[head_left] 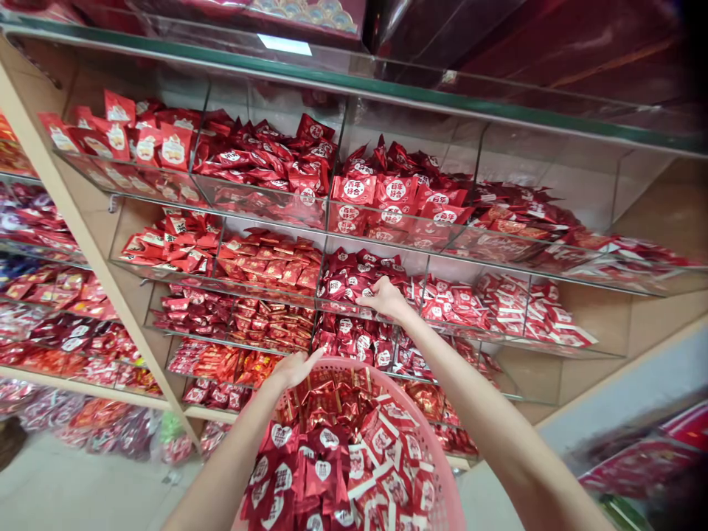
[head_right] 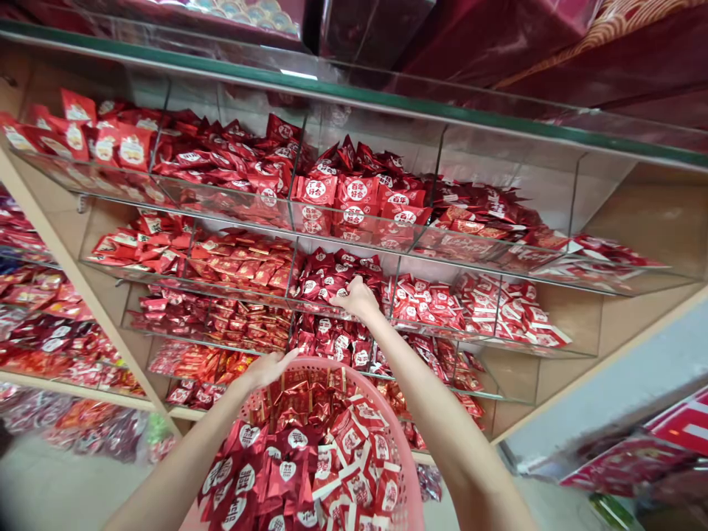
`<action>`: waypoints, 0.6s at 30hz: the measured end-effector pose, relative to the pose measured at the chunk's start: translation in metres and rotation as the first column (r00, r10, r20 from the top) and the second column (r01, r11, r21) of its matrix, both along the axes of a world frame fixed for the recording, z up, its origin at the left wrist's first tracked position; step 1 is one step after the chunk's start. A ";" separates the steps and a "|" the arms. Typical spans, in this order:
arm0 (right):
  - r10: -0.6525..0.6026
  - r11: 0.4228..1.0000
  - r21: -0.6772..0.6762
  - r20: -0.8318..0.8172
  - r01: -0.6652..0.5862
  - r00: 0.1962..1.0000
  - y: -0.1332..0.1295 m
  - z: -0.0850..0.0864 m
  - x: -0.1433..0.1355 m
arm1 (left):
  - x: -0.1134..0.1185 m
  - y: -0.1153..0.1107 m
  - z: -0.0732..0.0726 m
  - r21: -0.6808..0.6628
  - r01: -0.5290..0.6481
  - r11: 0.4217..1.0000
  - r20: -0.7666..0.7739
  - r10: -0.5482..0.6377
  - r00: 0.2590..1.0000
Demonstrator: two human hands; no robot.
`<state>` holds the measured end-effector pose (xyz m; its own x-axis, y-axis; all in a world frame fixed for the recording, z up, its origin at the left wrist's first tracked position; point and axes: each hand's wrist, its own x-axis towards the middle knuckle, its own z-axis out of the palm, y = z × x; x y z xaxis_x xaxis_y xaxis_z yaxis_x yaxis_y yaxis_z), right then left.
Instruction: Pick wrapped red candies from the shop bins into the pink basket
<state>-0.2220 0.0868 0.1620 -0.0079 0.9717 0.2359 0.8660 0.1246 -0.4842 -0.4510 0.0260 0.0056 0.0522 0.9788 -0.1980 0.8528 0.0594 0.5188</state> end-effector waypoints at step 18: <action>0.099 0.971 0.221 -0.007 -0.095 0.995 -0.045 0.028 -0.003 | 0.005 -0.005 0.011 -0.025 -0.005 1.000 -0.010 0.005 1.000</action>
<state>-0.2252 0.0416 0.1900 -0.0939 0.8908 0.4445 0.8362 0.3129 -0.4505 -0.4463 0.0211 0.0167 0.0455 0.9739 -0.2225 0.8576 0.0761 0.5087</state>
